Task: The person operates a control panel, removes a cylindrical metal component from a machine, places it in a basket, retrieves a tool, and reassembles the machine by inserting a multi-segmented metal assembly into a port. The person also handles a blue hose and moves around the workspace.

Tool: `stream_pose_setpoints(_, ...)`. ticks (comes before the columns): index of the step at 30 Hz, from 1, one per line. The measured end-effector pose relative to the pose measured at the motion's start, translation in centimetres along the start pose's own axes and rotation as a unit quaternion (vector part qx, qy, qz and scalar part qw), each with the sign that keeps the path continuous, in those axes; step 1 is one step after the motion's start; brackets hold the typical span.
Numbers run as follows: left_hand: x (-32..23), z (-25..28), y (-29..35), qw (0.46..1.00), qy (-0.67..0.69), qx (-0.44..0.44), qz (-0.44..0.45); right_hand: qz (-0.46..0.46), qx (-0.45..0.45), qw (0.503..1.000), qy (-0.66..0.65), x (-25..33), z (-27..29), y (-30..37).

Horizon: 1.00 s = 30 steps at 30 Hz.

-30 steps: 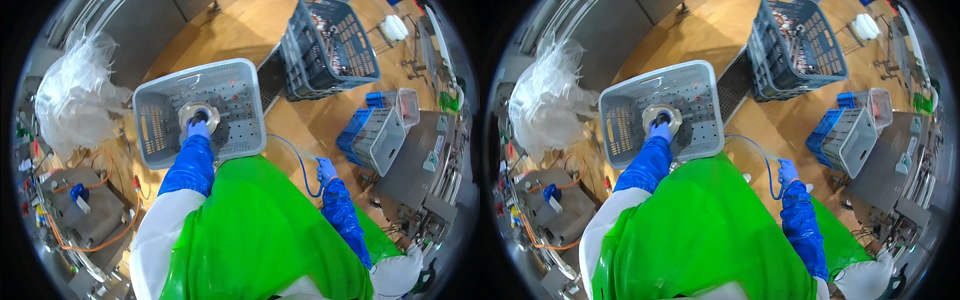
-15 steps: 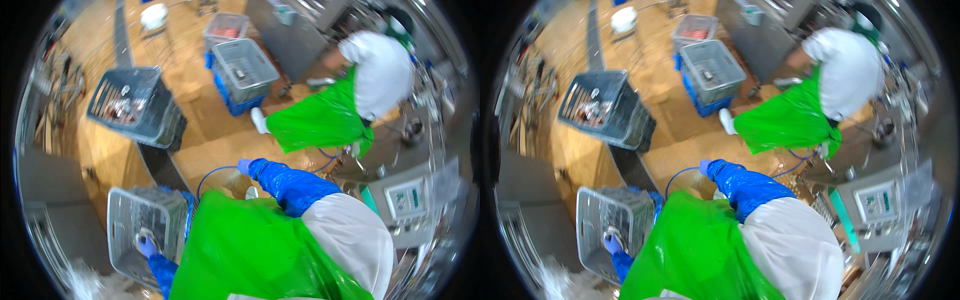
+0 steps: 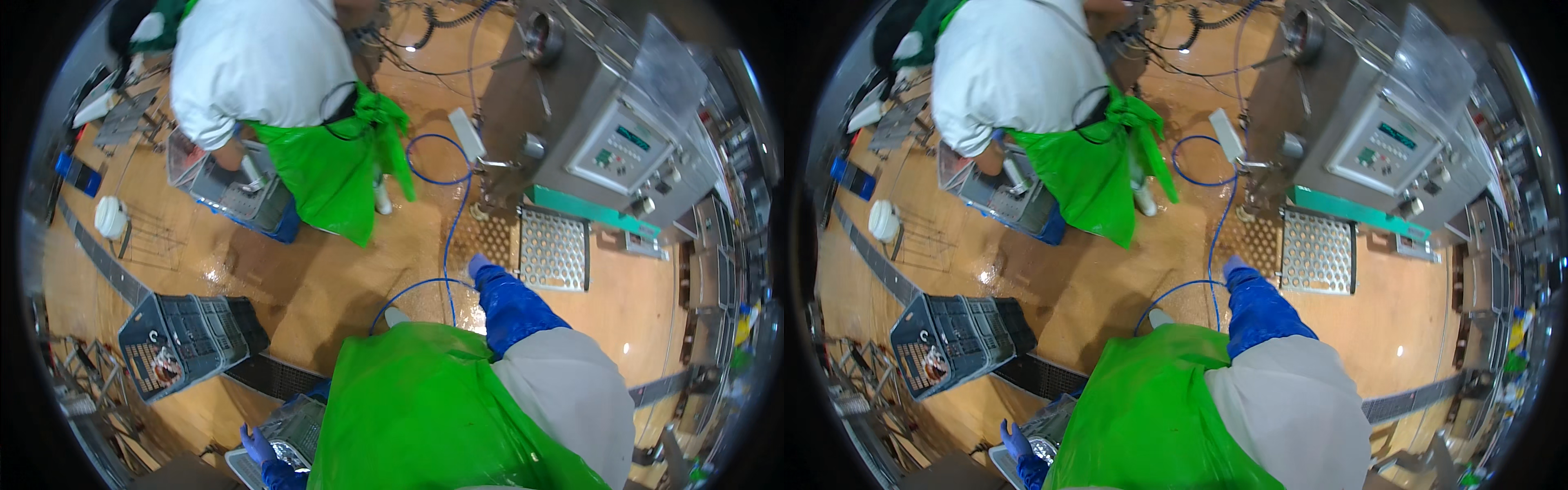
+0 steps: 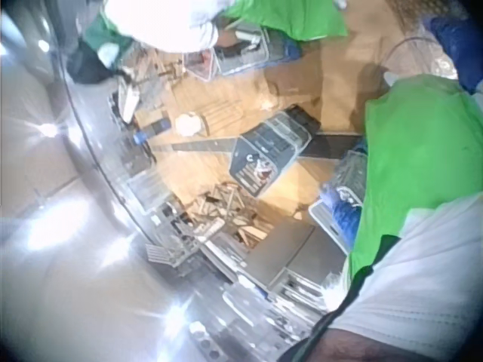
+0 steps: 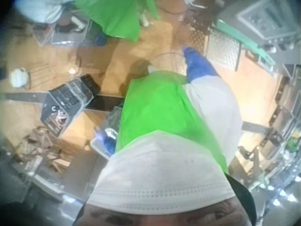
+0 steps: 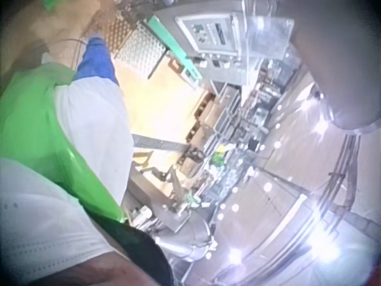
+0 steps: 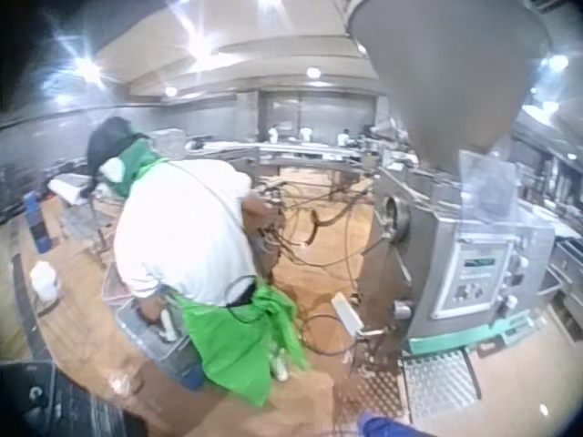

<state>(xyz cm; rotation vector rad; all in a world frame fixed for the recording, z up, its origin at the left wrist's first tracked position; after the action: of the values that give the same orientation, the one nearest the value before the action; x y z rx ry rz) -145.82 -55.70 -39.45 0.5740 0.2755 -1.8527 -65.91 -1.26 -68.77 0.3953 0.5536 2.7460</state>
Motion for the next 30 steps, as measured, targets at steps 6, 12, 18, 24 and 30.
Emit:
stream_pose_setpoints(6, -12.9, -7.0, -4.3, 0.981, 0.008, 0.130, -0.147, -0.256, -0.297, 0.893, -0.222, -13.8, 20.3, 12.5)
stream_pose_setpoints(12, -20.9, -12.6, -4.0, 0.952, 0.023, 0.224, -0.208, -0.270, -0.345, 0.872, -0.218, -19.2, 24.7, 17.8)
stream_pose_setpoints(18, -36.8, -15.7, 0.2, 0.906, 0.046, 0.264, -0.329, -0.292, -0.379, 0.841, -0.252, -26.7, 24.8, 17.6)
stream_pose_setpoints(24, -56.4, -27.4, 21.5, 0.772, 0.176, 0.466, -0.394, -0.410, -0.315, 0.542, -0.662, -28.9, 17.3, 12.8)
stream_pose_setpoints(30, -66.3, -38.0, 55.1, 0.508, -0.005, 0.563, -0.652, -0.387, -0.278, 0.378, -0.794, -18.3, 15.2, 6.1)
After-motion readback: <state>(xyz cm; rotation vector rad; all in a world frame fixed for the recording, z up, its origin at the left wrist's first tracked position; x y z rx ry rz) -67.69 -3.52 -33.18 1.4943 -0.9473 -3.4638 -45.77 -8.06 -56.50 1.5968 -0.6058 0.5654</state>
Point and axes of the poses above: each hand's wrist, its own y-axis away from the middle knuckle, its own z-axis out of the back of the hand, x = y × z, the point moved 9 cm from there along -y, towards the middle knuckle, and after that the axes turned 7 degrees about -x, right-handed, at the moved point
